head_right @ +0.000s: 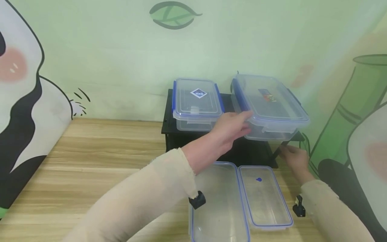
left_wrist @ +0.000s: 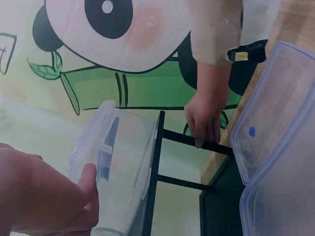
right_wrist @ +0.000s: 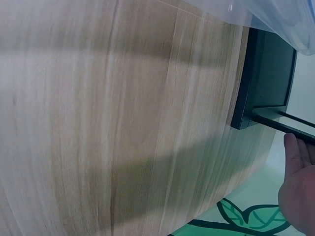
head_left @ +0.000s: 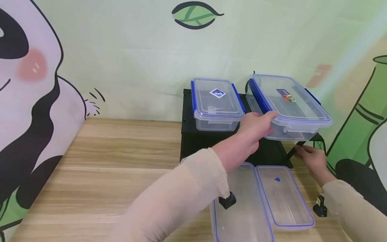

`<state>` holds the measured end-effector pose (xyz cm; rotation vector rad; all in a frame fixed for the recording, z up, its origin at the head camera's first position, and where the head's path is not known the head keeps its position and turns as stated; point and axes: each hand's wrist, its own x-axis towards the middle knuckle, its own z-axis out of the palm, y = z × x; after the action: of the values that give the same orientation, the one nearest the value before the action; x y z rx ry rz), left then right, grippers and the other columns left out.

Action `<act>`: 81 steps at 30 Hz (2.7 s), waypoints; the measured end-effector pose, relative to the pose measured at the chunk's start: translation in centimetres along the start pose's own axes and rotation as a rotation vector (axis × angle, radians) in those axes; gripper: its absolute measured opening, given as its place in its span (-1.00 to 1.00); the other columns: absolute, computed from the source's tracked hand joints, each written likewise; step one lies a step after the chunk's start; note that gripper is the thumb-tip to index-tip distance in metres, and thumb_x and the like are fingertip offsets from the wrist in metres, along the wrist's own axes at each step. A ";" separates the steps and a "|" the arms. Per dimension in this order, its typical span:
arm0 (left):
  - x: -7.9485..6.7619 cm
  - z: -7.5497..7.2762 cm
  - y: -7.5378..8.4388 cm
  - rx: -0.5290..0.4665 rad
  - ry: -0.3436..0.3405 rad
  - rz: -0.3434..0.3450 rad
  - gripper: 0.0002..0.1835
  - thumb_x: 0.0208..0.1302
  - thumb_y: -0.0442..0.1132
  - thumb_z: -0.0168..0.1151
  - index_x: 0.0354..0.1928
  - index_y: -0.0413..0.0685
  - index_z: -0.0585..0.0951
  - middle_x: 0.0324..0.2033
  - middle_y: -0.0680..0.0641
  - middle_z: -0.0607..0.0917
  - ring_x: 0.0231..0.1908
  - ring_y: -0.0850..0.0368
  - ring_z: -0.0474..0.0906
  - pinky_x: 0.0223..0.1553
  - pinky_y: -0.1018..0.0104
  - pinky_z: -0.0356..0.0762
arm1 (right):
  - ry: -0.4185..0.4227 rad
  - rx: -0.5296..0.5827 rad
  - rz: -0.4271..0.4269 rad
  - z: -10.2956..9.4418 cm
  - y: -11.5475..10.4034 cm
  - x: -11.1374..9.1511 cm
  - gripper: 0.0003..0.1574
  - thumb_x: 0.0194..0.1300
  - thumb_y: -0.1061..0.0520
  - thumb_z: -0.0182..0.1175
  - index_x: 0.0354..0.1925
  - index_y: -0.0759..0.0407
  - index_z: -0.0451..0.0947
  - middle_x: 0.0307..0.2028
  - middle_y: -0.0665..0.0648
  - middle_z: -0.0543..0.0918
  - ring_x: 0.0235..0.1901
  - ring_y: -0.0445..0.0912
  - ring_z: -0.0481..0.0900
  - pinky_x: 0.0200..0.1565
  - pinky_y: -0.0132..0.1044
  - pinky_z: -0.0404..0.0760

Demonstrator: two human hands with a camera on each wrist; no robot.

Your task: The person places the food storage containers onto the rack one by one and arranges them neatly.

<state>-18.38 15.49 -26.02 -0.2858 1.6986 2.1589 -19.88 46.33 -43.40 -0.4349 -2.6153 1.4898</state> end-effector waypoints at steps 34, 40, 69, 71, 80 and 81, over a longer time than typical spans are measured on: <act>-3.8 -16.8 -3.2 0.431 -0.371 0.033 -0.43 0.49 -0.06 0.38 0.38 -0.22 0.52 0.16 -0.16 0.72 0.11 -0.05 0.72 0.26 0.13 0.67 | -0.001 0.015 -0.023 -0.1 0.3 0.1 -0.23 0.67 0.03 0.10 0.43 0.67 0.24 0.15 0.49 0.54 -0.35 -0.54 0.69 -0.14 -0.51 0.73; -4.0 -19.4 -5.5 0.377 -0.332 0.001 -0.47 0.49 -0.11 0.38 0.33 -0.28 0.55 0.19 -0.24 0.68 0.10 -0.09 0.71 0.19 0.11 0.71 | 0.001 0.011 -0.026 0.1 -0.1 -0.1 -0.24 0.67 0.04 0.10 0.43 0.67 0.25 0.16 0.49 0.53 -0.35 -0.54 0.69 -0.13 -0.51 0.73; -7.1 -23.0 -17.4 0.100 -0.343 -0.289 -0.58 0.50 -0.16 0.31 0.15 -0.41 0.59 0.01 -0.27 0.71 -0.06 0.03 0.73 0.08 0.11 0.77 | 0.002 0.198 -0.021 0.1 0.5 -0.2 -0.25 0.62 0.13 0.17 0.44 0.66 0.20 -0.31 -0.37 0.70 -0.33 -0.51 0.72 -0.16 -0.54 0.72; -7.4 -22.9 -17.9 0.089 -0.351 -0.293 -0.60 0.49 -0.16 0.31 0.12 -0.39 0.60 0.00 -0.26 0.71 -0.07 0.03 0.74 0.08 0.12 0.77 | 0.002 0.240 -0.016 0.2 0.5 -0.2 -0.24 0.61 0.15 0.18 0.45 0.66 0.17 -0.33 -0.40 0.69 -0.34 -0.50 0.72 -0.16 -0.54 0.72; -8.5 -22.8 -19.1 0.100 -0.403 -0.357 -0.51 0.50 -0.05 0.26 0.16 -0.40 0.61 -0.02 -0.24 0.75 -0.04 0.02 0.76 0.11 0.16 0.76 | 0.006 0.306 -0.018 0.3 0.6 -0.4 -0.21 0.59 0.20 0.21 0.44 0.69 0.11 -0.35 -0.39 0.71 -0.34 -0.47 0.74 -0.19 -0.56 0.72; -8.6 -22.8 -19.2 0.111 -0.408 -0.363 -0.49 0.51 -0.03 0.25 0.16 -0.40 0.61 -0.02 -0.23 0.77 -0.03 0.02 0.76 0.11 0.17 0.75 | 0.007 0.306 -0.019 0.3 0.7 -0.4 -0.20 0.58 0.19 0.21 0.44 0.70 0.10 -0.35 -0.38 0.71 -0.34 -0.47 0.74 -0.19 -0.55 0.72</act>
<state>-4.29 -4.18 -45.50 -0.1015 1.4026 1.7129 -19.48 46.29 -44.10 -0.3795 -2.3204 1.8366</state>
